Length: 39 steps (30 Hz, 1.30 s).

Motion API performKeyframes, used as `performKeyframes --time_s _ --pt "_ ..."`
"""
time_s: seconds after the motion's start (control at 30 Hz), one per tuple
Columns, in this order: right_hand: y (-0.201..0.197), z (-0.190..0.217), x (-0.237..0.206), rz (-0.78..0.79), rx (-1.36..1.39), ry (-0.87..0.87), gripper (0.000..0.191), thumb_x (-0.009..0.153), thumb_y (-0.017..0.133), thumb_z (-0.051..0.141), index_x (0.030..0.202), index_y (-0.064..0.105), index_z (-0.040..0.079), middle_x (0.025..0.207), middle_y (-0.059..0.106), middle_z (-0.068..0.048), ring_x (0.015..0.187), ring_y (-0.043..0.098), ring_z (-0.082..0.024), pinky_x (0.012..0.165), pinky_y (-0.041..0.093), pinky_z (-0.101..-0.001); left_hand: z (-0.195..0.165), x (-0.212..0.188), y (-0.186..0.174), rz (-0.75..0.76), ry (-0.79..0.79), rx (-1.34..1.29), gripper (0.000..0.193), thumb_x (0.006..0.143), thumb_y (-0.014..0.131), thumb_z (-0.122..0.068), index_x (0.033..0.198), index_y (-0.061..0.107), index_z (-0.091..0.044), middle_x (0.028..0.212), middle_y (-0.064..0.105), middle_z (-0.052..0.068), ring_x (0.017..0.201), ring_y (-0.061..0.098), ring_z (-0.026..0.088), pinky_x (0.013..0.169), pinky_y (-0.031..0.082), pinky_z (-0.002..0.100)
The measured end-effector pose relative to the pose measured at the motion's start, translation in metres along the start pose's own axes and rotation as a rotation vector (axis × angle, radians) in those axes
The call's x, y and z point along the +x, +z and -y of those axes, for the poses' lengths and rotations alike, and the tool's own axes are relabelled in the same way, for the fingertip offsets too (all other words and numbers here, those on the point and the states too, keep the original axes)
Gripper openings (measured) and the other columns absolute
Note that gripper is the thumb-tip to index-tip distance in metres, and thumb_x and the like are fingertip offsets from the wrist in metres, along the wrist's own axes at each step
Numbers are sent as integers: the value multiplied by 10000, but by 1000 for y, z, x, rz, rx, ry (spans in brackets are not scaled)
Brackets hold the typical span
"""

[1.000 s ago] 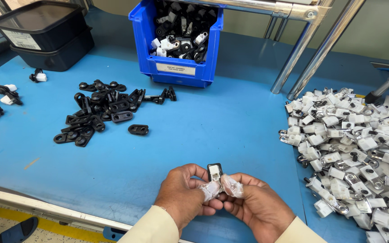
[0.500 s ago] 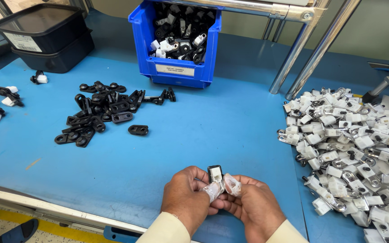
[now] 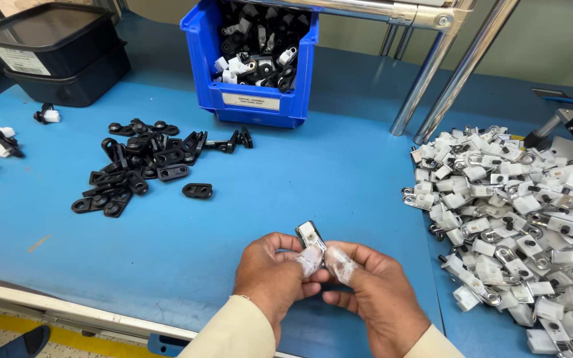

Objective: The person picks a black plastic hinge bracket and a metal hinge half from the workbench, presses the two parts together by hand to join them, and places the assembled hinge onto a growing pile on the bench, repeating the cycle with new parts.

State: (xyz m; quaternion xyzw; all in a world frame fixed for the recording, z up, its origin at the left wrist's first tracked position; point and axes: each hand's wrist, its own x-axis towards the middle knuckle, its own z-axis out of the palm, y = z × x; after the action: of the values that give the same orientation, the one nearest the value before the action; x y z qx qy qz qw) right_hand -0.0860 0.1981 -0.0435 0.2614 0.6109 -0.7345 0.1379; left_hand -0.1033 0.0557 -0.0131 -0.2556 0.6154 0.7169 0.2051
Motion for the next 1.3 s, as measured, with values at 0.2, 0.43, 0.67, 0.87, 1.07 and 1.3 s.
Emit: performKeyframes --time_s 0.2,0.43,0.67,0.87,1.07,1.3 --pt "-11 4 7 41 -30 2 258 953 656 198 1030 767 -22 837 749 -107 721 687 -162 645 576 -307 -6 5 -7 158 -47 52 376 944 598 32 1227 501 -195 1062 718 142 833 758 197 709 647 310" --pt "-20 21 20 108 -282 -25 211 931 664 141 981 758 -41 848 766 -123 723 729 -190 627 598 -320 -15 18 -30 299 -145 98 356 977 604 -328 1166 645 -28 998 715 105 872 731 173 772 645 324" --pt "-19 22 22 61 -233 -18 206 953 632 120 977 732 -59 841 753 -149 692 720 -199 628 608 -320 -12 21 -31 360 -109 39 256 949 622 -196 1151 658 -42 1008 746 102 888 748 178 812 650 320" --pt "-18 20 19 64 -93 -33 356 968 653 303 987 742 -40 813 747 -122 692 696 -177 615 594 -302 -6 22 -27 400 -167 -143 252 948 590 -138 1149 638 5 1006 752 132 900 762 191 831 656 319" --pt "-19 10 19 12 66 65 356 952 659 392 954 686 37 796 720 -78 703 678 -161 613 578 -303 3 22 -18 394 -217 -230 285 989 572 -189 1132 680 34 989 745 131 902 751 171 836 643 299" --pt "-29 -3 33 -9 -24 88 168 903 731 179 935 684 21 785 702 -84 672 659 -157 616 572 -300 5 18 -9 336 -217 -202 239 994 617 -200 1125 645 -2 981 749 115 892 745 168 842 642 298"
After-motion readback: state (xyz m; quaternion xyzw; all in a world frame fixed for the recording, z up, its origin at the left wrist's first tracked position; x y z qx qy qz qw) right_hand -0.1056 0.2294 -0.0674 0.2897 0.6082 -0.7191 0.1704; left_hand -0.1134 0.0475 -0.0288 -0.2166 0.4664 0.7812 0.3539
